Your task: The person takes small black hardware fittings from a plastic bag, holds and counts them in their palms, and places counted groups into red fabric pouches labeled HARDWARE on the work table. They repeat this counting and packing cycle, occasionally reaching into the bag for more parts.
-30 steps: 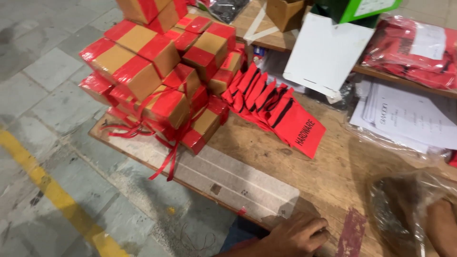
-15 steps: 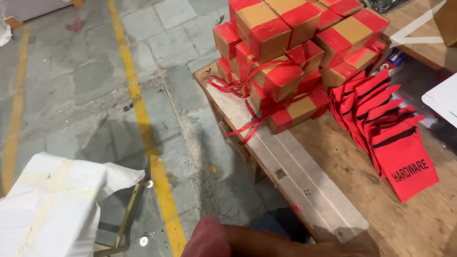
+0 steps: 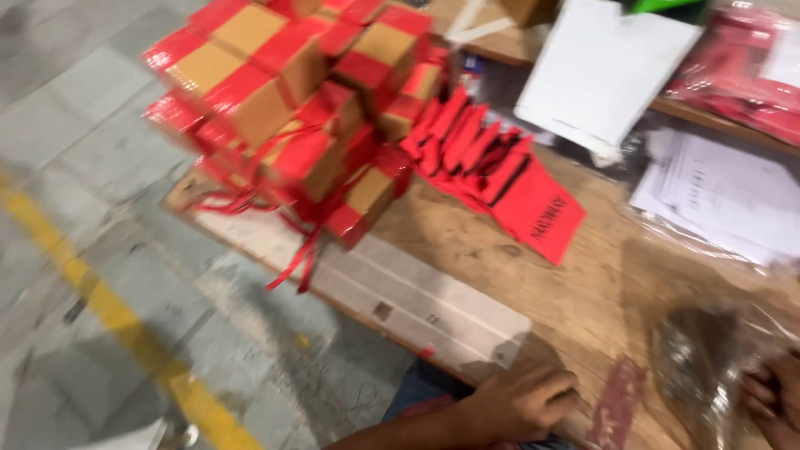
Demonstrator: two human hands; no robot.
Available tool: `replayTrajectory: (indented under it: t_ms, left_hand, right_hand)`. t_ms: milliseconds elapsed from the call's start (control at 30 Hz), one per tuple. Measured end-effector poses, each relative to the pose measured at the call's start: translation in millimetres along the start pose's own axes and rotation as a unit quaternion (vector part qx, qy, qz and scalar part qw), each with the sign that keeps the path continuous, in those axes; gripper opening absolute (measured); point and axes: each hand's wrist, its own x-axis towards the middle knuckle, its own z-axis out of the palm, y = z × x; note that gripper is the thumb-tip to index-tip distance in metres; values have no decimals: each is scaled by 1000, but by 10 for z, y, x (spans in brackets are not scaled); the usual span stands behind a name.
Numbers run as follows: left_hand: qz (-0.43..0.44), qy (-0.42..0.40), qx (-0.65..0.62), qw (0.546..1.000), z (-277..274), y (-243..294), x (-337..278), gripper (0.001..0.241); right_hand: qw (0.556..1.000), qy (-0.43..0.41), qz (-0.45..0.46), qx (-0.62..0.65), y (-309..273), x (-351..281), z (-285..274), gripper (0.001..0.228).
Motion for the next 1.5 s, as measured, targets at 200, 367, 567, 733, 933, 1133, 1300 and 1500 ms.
replayTrajectory:
  t_ms: [200,367,567,733,933,1133,1300,1500]
  left_hand:
    - [-12,2,-10,1000,-51,13,104,26]
    - [-12,4,3,1000,-49,3,154,27]
    - [-21,12,6,1000,-35,-24,151,27]
    - [-51,24,-76,995,-76,74,162,23]
    - [-329,95,-475,811,280,83,274,23]
    - [-425,221,-815,327,525,147,295,30]
    - [-442,317,-777,317,464,49,373,31]
    - [-405,360,-775,326,471,-36,345,32]
  right_hand:
    - [995,82,-15,61,-196,-827,1354,23]
    - [991,123,-53,-10,-495,-1246,1804,25]
    - [973,32,-140,182,-527,-1773,1940,20]
    - [889,-66,-196,408,-433,-2387,2168,25]
    - [948,29,-196,250,-442,-2584,3402,23]
    - [960,-18,-127,248,-244,-2250,4511,21]
    - [963,-7,-202,178,24,-2102,4743,19]
    - [960,4,-270,76,-13,-2136,4879,12]
